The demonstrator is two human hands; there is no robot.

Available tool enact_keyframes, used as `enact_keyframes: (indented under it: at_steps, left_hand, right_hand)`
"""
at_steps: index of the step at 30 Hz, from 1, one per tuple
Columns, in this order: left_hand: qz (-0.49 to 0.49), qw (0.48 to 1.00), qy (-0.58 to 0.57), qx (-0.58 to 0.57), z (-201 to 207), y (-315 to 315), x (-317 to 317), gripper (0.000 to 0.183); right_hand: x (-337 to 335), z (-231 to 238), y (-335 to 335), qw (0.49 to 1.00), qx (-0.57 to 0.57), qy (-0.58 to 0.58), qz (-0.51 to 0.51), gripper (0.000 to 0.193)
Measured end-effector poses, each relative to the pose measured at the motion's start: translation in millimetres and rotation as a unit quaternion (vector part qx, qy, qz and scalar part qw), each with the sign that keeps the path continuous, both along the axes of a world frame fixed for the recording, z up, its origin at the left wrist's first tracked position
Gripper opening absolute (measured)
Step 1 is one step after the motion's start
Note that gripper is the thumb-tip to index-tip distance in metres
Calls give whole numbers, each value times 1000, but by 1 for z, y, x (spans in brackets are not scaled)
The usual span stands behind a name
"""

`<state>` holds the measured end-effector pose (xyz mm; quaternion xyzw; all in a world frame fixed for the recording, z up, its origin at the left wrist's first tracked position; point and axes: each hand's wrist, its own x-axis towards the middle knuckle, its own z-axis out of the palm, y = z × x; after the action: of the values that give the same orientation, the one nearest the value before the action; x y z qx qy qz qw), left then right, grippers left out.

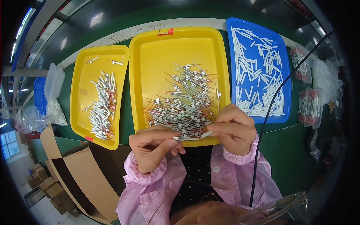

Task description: The person assembles LED light components by hand, fitting led wires into plastic caps on a factory workbench.

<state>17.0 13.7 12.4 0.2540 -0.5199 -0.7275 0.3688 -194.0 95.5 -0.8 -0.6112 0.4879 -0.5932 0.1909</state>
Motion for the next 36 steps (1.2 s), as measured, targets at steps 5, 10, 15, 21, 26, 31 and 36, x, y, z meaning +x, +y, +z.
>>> enact_keyframes:
  at_steps: [5, 10, 15, 21, 26, 31, 36]
  left_hand:
    - [-40, 999, 35, 9, 0, -2, 0, 16]
    - [-62, 997, -30, -21, 1, 0, -3, 16]
    - [-51, 976, -17, -211, -10, -6, -10, 22]
    - [-32, 760, -111, -639, -10, -9, -15, 29]
    - [56, 688, -270, -671, -19, -43, 7, 36]
    - [320, 542, -531, -567, -21, -127, 34, 21]
    - [245, 528, -552, -597, -28, -108, 0, 21]
  right_hand:
    - [3, 3, 2, 1000, 7, -2, 14, 29]
    - [12, -1, 7, 979, -97, 177, -36, 25]
    - [8, 2, 1, 992, -27, 121, 12, 19]
    - [8, -10, 3, 971, 202, -81, 103, 12]
    - [7, -19, 3, 967, 205, -39, -145, 19]
    - [-52, -29, 26, 861, 244, 219, -388, 21]
    - [-60, -33, 36, 828, 303, 334, -333, 35]
